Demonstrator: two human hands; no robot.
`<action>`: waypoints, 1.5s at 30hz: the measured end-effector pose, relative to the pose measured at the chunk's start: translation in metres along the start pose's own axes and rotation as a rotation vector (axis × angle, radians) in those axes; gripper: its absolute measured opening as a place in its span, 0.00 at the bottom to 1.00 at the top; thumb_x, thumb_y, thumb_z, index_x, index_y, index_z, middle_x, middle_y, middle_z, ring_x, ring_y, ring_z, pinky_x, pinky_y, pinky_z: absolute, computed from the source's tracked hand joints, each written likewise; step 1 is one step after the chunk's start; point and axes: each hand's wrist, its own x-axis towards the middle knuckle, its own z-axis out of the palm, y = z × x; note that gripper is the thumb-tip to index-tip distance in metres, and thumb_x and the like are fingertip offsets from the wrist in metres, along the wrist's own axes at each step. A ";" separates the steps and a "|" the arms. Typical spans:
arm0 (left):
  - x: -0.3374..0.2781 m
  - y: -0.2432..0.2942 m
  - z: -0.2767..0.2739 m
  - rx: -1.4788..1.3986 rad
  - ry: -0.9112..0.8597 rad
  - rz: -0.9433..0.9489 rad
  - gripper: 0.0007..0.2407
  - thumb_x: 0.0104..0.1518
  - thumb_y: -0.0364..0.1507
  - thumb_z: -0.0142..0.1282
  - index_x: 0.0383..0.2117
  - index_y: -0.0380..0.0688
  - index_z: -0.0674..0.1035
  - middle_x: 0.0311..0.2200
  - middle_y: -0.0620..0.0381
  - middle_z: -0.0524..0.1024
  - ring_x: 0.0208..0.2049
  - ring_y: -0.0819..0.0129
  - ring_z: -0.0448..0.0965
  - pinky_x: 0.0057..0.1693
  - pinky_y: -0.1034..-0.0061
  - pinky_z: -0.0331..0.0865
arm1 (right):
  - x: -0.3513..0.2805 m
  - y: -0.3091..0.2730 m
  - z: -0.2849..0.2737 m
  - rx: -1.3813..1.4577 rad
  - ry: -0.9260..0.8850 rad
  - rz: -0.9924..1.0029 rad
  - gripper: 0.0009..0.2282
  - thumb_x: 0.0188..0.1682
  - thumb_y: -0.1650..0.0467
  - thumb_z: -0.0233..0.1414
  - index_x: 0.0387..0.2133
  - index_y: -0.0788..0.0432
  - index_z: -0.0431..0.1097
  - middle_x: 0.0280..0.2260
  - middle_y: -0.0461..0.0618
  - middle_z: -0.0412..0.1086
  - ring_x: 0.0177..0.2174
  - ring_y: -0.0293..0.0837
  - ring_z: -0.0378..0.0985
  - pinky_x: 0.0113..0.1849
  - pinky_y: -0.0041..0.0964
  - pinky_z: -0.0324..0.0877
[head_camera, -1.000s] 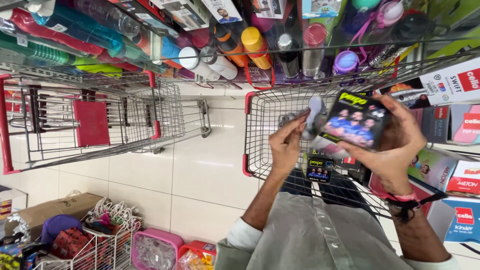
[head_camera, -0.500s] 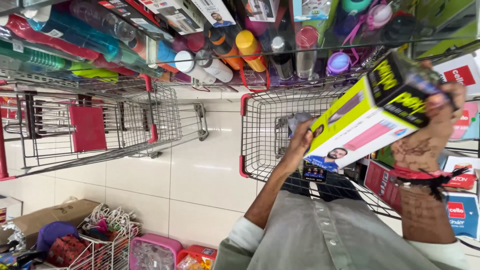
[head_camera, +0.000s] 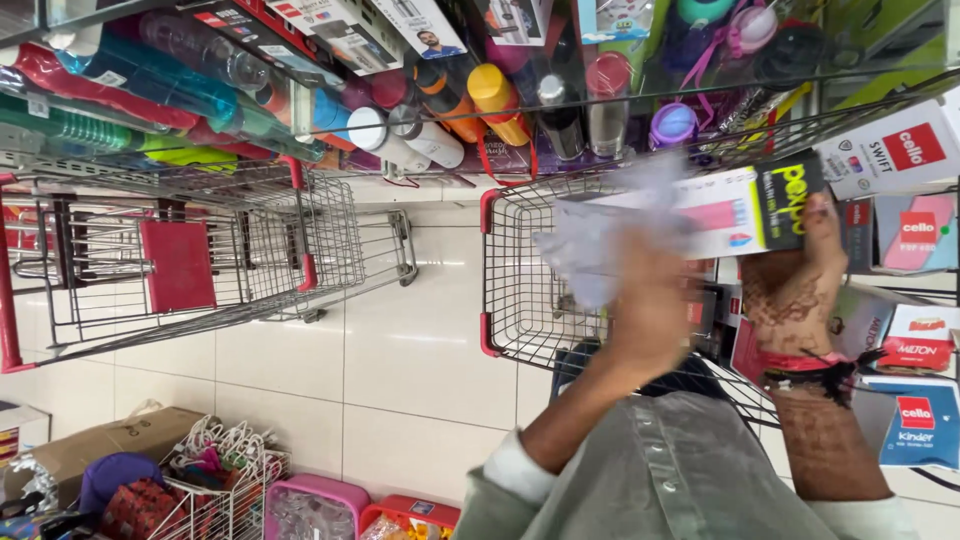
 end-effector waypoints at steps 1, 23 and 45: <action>-0.002 0.000 0.016 0.225 -0.298 0.175 0.20 0.72 0.40 0.39 0.64 0.43 0.67 0.63 0.49 0.66 0.61 0.60 0.67 0.66 0.70 0.67 | -0.002 0.006 -0.006 -0.023 -0.004 0.015 0.23 0.61 0.60 0.56 0.63 0.58 0.61 0.58 0.46 0.70 0.58 0.44 0.73 0.61 0.44 0.69; 0.034 -0.081 -0.057 -0.943 0.266 -0.728 0.40 0.57 0.63 0.23 0.69 0.49 0.61 0.68 0.47 0.61 0.68 0.52 0.59 0.68 0.56 0.52 | -0.026 0.015 0.019 0.021 0.012 0.003 0.25 0.58 0.55 0.54 0.62 0.56 0.64 0.56 0.48 0.70 0.55 0.45 0.74 0.57 0.49 0.71; 0.008 -0.139 -0.014 0.639 -0.849 0.705 0.25 0.66 0.48 0.45 0.67 0.53 0.68 0.74 0.62 0.55 0.75 0.69 0.53 0.76 0.39 0.36 | -0.028 0.029 0.004 0.080 0.119 0.560 0.21 0.56 0.55 0.47 0.55 0.55 0.67 0.49 0.53 0.71 0.49 0.52 0.75 0.51 0.57 0.68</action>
